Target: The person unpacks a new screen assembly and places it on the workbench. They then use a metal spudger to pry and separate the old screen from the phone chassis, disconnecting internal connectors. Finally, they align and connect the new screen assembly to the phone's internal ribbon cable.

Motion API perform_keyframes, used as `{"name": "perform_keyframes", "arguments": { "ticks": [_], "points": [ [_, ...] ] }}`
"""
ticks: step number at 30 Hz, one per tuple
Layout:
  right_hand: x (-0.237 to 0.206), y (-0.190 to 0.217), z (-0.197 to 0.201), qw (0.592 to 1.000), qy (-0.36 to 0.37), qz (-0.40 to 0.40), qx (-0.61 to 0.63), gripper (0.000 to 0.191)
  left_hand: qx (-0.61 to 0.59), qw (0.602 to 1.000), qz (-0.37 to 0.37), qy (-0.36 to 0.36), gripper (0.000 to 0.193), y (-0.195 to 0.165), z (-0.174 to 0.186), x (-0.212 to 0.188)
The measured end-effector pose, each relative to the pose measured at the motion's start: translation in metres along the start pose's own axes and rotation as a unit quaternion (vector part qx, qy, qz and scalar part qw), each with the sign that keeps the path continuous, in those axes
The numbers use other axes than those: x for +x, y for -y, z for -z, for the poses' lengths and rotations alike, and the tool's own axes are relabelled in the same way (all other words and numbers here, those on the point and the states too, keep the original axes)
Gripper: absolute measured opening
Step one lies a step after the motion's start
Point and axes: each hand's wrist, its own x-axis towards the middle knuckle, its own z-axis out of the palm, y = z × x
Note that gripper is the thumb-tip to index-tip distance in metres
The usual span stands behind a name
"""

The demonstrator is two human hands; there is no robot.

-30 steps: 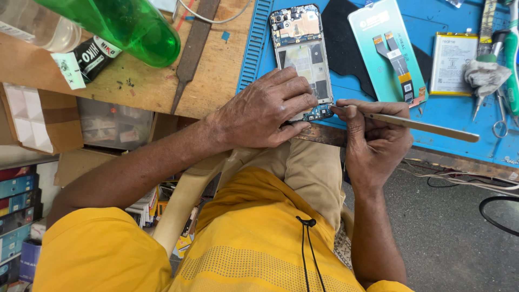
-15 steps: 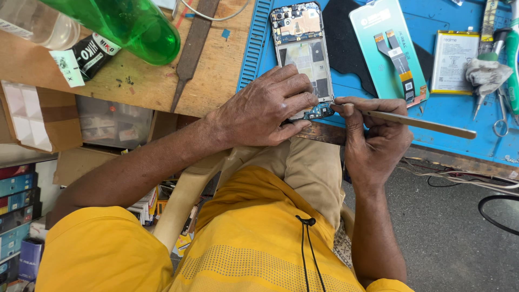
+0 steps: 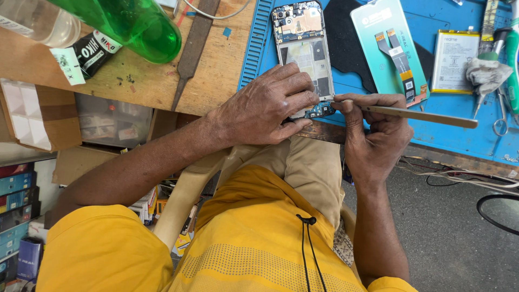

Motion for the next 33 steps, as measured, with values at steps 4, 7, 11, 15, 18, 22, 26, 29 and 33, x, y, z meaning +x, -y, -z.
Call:
{"name": "perform_keyframes", "arguments": {
  "ticks": [4, 7, 11, 15, 18, 22, 26, 29, 33],
  "points": [
    [-0.0005, -0.0015, 0.0003, 1.000, -0.003, 0.006, -0.005, 0.017, -0.004, 1.000, 0.001, 0.002, 0.040, -0.0002, 0.0000, -0.0003],
    [-0.0007, -0.0018, 0.0005, 1.000, -0.001, 0.006, 0.015, 0.017, -0.007, 1.000, 0.002, 0.003, 0.040, 0.0002, -0.0003, -0.0003],
    [-0.0009, -0.0006, 0.0003, 1.000, 0.003, 0.011, -0.025, 0.016, -0.002, 1.000, -0.005, -0.001, 0.041, 0.0012, -0.0012, -0.0004],
    [-0.0013, 0.0002, -0.0014, 0.999, -0.005, 0.012, -0.031, 0.016, -0.002, 1.000, -0.005, -0.003, 0.040, 0.0012, -0.0025, -0.0006],
    [-0.0015, 0.0002, -0.0023, 0.999, -0.008, 0.012, -0.035, 0.017, -0.001, 1.000, -0.004, 0.004, 0.041, 0.0016, -0.0018, -0.0017],
    [-0.0007, 0.0007, -0.0018, 0.999, -0.009, 0.010, -0.036, 0.018, 0.000, 1.000, -0.003, 0.001, 0.040, 0.0012, -0.0020, -0.0021],
    [0.0020, 0.0013, -0.0011, 1.000, -0.012, -0.014, -0.021, 0.018, 0.001, 1.000, -0.002, 0.002, 0.040, 0.0017, -0.0017, -0.0023],
    [0.0031, 0.0015, -0.0015, 0.999, -0.017, -0.025, -0.022, 0.017, -0.001, 1.000, -0.001, 0.000, 0.038, 0.0012, -0.0023, -0.0017],
    [0.0027, -0.0003, -0.0025, 0.999, -0.025, -0.033, -0.016, 0.018, 0.002, 1.000, -0.007, 0.000, 0.038, 0.0014, -0.0019, -0.0017]
  ]
}}
